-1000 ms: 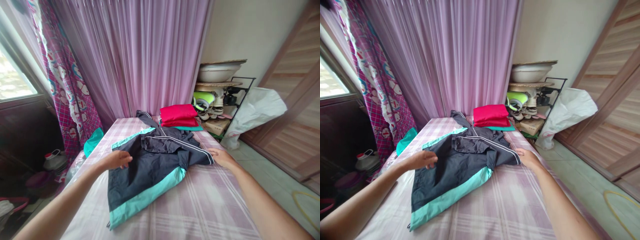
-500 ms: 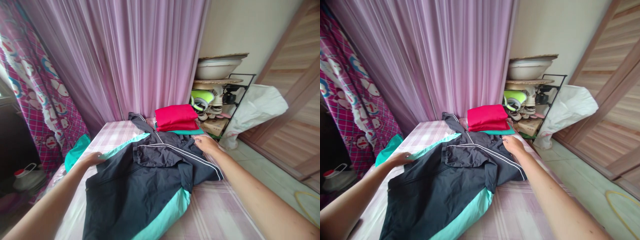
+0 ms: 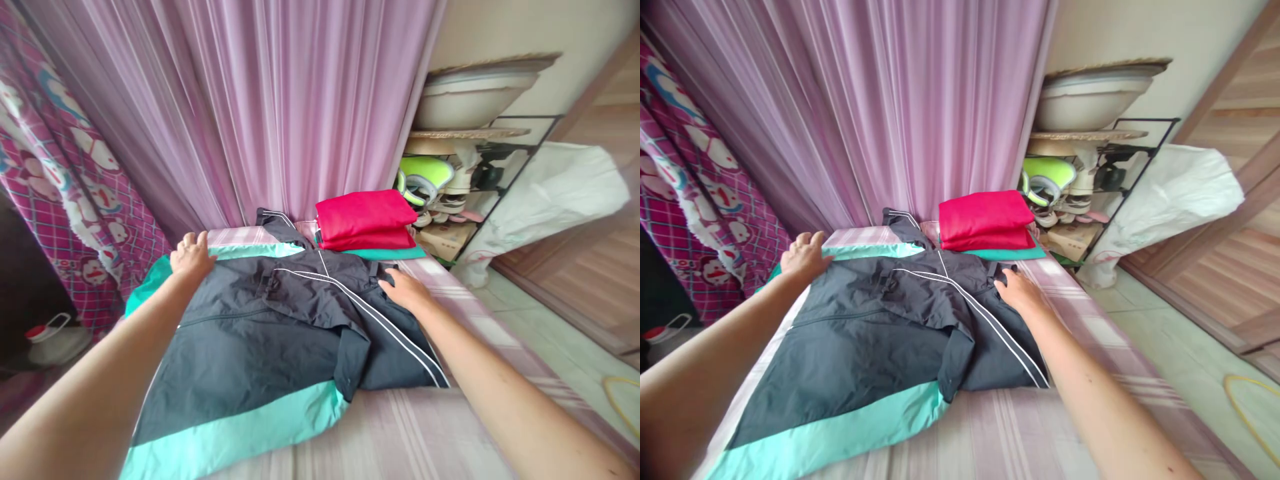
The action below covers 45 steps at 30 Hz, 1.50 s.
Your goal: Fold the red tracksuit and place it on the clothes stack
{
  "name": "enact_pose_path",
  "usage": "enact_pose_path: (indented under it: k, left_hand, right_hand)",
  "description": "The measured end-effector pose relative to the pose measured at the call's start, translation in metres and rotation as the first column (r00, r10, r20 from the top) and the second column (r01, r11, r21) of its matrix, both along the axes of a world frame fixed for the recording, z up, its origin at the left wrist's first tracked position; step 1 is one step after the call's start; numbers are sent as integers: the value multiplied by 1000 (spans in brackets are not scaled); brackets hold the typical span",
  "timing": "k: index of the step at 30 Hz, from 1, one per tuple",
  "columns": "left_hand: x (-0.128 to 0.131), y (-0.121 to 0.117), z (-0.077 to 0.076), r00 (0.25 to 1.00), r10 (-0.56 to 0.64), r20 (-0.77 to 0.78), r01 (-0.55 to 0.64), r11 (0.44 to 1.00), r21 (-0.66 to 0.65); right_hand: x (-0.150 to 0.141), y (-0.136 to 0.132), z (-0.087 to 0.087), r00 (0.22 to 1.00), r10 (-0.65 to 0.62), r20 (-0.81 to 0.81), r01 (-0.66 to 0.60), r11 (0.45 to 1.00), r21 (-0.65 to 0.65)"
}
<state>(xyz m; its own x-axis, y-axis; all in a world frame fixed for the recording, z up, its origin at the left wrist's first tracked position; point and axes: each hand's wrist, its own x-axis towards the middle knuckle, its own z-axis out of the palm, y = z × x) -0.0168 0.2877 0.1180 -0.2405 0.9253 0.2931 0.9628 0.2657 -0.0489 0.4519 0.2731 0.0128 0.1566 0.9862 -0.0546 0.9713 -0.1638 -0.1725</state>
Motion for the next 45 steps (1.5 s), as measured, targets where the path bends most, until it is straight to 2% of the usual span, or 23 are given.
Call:
enact_pose_path:
  k: [3,5,7,9,12,14,17,20,22,24,26,29,32,34,36,37,39,40,41,43,45]
  left_hand:
    - [27,-36,-49,989,-148,15,149,988,-37]
    - [45,-74,-86,935,-353,29,354,934,-41]
    - [60,-114,-117,867,-495,61,498,865,-63]
    - [70,-152,-139,818,-569,90,575,813,-90]
    - [73,-192,-154,794,-595,123,607,785,-125]
    - [70,-207,-157,773,-619,136,634,762,-136]
    - [65,-216,-154,740,-654,155,672,729,-132]
    - [73,-220,-142,759,-625,182,646,758,-90]
    - [89,-227,-129,768,-604,213,621,784,-17]
    - [116,-238,-115,743,-618,257,629,776,46]
    - [148,-252,-104,695,-654,298,676,736,38]
    - [192,-266,-97,676,-677,293,711,703,-17]
    - [213,-269,-97,711,-653,259,681,732,-22]
    - [213,-268,-98,722,-619,307,649,760,7]
    - [205,-267,-99,694,-555,459,597,800,64]
    - [200,-268,-101,647,-514,563,569,817,92]
    - [190,-273,-106,507,-442,740,549,827,118]
    - [185,-276,-109,453,-423,785,574,812,106]
    - [182,-280,-111,429,-422,798,618,782,81]
    - [176,-288,-115,457,-464,759,708,706,5]
    - [174,-290,-114,493,-505,708,751,658,-55]
  right_hand:
    - [0,-6,1,994,-106,-26,105,993,-59]
    - [0,-10,2,991,-132,-3,131,988,-83]
    - [0,-14,4,993,-116,26,118,988,-102]
    - [3,-21,7,997,-63,38,67,991,-120]
    - [14,-35,12,999,8,49,-1,992,-130]
    - [25,-47,14,998,24,63,-16,993,-120]
    - [35,-73,19,998,-20,63,24,998,-63]
    - [33,-109,27,997,-80,4,79,991,107]
    - [27,-138,34,996,-65,-53,73,983,170]
    - [20,-169,37,992,-25,-122,39,993,110]
    - [14,-196,34,976,16,-215,-11,1000,21]
    - [8,-224,21,916,84,-393,-92,996,-1]
    - [6,-234,9,840,128,-528,-96,991,88]
    - [7,-236,7,804,138,-579,-33,981,189]
    - [11,-241,8,765,147,-627,40,961,273]
    - [14,-244,8,741,159,-653,57,953,297]
    - [19,-254,6,702,180,-689,34,958,285]
    - [22,-260,4,702,182,-689,-6,968,249]
    - [24,-265,2,718,181,-673,-57,978,202]
    - [27,-273,-3,781,184,-597,-149,983,109]
    - [27,-275,-3,841,208,-500,-191,978,86]
